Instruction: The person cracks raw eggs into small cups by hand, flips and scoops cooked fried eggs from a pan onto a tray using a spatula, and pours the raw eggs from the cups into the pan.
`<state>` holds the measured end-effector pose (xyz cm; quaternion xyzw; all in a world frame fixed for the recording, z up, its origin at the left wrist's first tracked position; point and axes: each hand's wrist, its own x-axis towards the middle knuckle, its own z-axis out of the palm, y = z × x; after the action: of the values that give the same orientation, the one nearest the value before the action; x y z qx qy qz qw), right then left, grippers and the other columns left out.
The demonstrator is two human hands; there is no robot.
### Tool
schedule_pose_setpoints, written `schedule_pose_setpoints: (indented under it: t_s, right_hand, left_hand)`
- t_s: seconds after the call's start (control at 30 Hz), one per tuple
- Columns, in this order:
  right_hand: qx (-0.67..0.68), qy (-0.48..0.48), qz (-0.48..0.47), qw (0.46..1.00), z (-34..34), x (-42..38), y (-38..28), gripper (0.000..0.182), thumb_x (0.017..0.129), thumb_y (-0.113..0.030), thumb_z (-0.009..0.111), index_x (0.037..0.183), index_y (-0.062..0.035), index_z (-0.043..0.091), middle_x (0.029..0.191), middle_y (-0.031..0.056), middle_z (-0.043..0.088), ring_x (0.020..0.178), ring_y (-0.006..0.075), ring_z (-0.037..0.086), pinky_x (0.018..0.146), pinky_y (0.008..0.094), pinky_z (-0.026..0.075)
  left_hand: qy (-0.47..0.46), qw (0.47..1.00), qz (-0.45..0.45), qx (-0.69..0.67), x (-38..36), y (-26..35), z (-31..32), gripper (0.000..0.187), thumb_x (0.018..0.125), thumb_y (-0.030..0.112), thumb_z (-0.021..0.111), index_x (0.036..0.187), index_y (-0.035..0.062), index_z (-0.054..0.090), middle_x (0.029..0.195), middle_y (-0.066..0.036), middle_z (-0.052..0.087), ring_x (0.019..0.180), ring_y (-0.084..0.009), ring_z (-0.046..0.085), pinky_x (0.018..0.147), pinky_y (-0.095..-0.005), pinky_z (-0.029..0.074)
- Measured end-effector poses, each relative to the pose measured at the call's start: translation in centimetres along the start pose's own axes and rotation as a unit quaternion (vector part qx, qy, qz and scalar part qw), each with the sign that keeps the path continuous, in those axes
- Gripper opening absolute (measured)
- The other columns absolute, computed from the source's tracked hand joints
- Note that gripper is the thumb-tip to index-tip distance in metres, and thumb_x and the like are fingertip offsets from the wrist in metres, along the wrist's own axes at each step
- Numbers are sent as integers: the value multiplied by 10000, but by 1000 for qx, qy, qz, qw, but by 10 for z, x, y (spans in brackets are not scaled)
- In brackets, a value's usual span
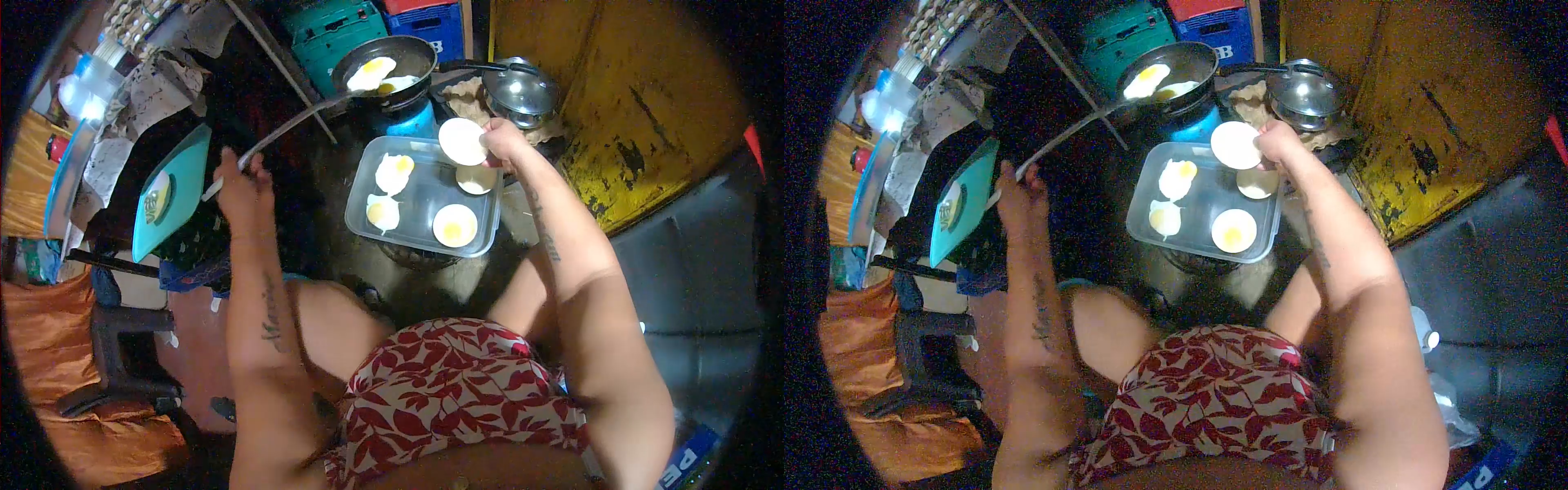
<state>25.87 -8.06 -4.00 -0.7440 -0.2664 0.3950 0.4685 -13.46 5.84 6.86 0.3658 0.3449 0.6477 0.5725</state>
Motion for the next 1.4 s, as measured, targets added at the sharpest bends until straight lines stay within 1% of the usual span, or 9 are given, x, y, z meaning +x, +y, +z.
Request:
schedule_pose_setpoints:
  t_s: [0.13,0.33,0.47,0.53,0.9,1.1,1.17,1.27,1.4]
  right_hand:
    - [-53,5,-28,998,6,0,11,129,815,-31,577,930,-88,568,748,52,595,587,216,604,527,382,556]
    - [-277,55,-153,947,52,9,36,225,750,-64,606,970,-32,643,908,222,691,868,364,678,773,455,525]
    - [-288,71,-187,937,77,22,44,224,791,-60,574,1002,-31,642,961,264,676,946,420,654,841,477,502]
    - [-317,80,-194,925,83,28,44,222,829,-45,535,1027,-31,634,989,277,666,979,429,644,858,497,490]
    - [-441,41,-168,881,96,53,48,254,905,-147,461,1040,-47,651,1068,243,670,1030,404,642,892,495,504]
    - [-479,45,-156,863,97,51,50,238,871,-148,515,1044,-159,678,1092,150,687,1024,372,632,876,444,511]
    - [-523,58,-200,826,95,43,47,254,851,-154,527,1039,-70,677,1053,179,681,1043,367,627,892,460,521]
    - [-551,124,-289,773,95,25,43,267,823,-133,560,1061,-104,676,1044,140,656,1034,342,605,864,450,531]
    - [-489,125,-364,783,95,-10,29,190,770,-140,630,955,-115,667,963,123,627,967,328,604,793,452,531]
  left_hand:
    - [42,997,-9,60,-13,23,-39,242,984,296,583,974,93,452,818,-86,591,646,-139,614,467,-215,452]
    - [27,990,-34,137,-22,7,-83,232,975,291,595,896,131,446,711,-93,620,535,-109,550,417,-213,404]
    - [-30,944,108,312,-22,-24,-107,233,977,280,599,867,135,454,690,-95,615,492,-109,519,420,-228,406]
    - [-14,987,-78,141,-24,-30,-106,230,975,269,604,859,136,457,681,-106,615,483,-115,519,422,-238,415]
    - [-61,968,-100,224,-21,-65,-109,210,967,219,614,871,97,473,707,-114,636,522,-122,565,450,-256,463]
    - [-157,937,-46,310,-32,-66,-108,203,953,175,635,865,69,486,726,-118,639,548,-132,578,480,-272,490]
    - [-182,926,1,331,-41,-61,-104,183,947,154,643,868,56,510,752,-109,646,564,-139,589,508,-274,506]
    - [-194,915,18,353,-61,-52,-93,178,943,146,649,860,41,532,772,-94,652,576,-128,598,530,-268,515]
    - [-223,873,59,430,-71,-48,-91,189,940,150,655,836,39,542,764,-82,646,573,-114,596,524,-256,503]
